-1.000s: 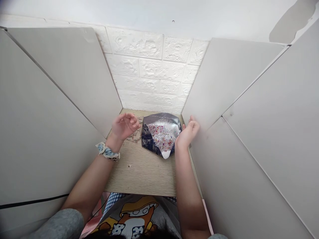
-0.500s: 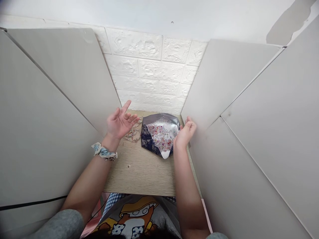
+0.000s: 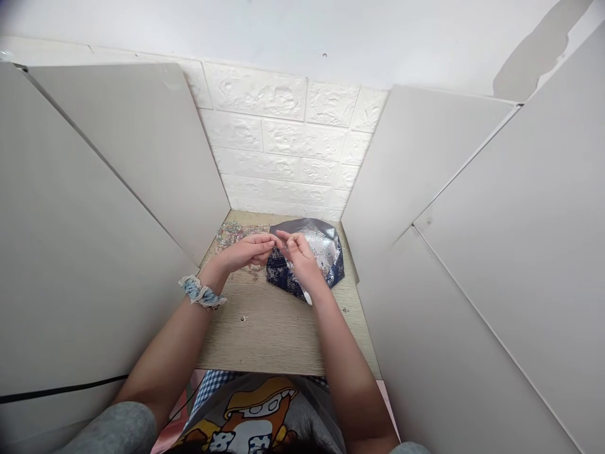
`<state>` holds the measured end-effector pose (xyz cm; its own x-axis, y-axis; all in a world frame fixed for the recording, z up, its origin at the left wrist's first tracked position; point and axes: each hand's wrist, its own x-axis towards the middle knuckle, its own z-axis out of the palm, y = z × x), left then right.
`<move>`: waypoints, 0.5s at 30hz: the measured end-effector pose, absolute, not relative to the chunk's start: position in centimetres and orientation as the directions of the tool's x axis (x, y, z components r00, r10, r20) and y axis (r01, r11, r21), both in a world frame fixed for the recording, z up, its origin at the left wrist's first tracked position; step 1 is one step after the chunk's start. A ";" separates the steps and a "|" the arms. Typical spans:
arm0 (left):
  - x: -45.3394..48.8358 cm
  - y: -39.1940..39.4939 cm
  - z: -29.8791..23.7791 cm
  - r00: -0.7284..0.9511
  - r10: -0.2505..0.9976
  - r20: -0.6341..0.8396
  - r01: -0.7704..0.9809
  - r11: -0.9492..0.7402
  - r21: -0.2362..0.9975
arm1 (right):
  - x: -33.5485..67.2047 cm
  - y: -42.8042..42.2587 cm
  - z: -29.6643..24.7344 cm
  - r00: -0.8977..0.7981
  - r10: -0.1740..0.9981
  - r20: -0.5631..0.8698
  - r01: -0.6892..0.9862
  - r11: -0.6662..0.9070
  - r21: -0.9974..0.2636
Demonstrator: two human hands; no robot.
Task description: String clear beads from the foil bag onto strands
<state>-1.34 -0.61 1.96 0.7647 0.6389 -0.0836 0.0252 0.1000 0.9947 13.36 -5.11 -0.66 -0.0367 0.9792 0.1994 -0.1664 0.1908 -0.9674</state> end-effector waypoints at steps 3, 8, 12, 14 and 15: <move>-1.4 -0.6 1.9 0.776 0.623 -0.097 0.021 0.128 0.991 | 13.0 -5.2 -0.8 -0.185 0.978 0.098 -0.168 0.067 -0.983; -1.5 -0.4 2.0 0.742 0.659 -0.119 0.080 0.089 0.993 | 13.4 -5.4 -0.4 -0.214 0.977 0.003 -0.125 -0.025 -0.992; -1.7 -0.2 1.9 0.697 0.708 -0.109 0.120 0.034 0.992 | 14.0 -5.6 -0.1 -0.266 0.957 -0.113 -0.091 -0.142 -0.986; -1.8 -0.1 1.9 0.680 0.728 -0.088 0.112 0.016 0.994 | 14.5 -5.7 0.0 -0.316 0.932 -0.177 -0.031 -0.197 -0.980; -1.8 -0.1 2.0 0.672 0.736 -0.080 0.105 0.012 0.994 | 14.7 -5.7 0.1 -0.351 0.913 -0.205 0.011 -0.215 -0.976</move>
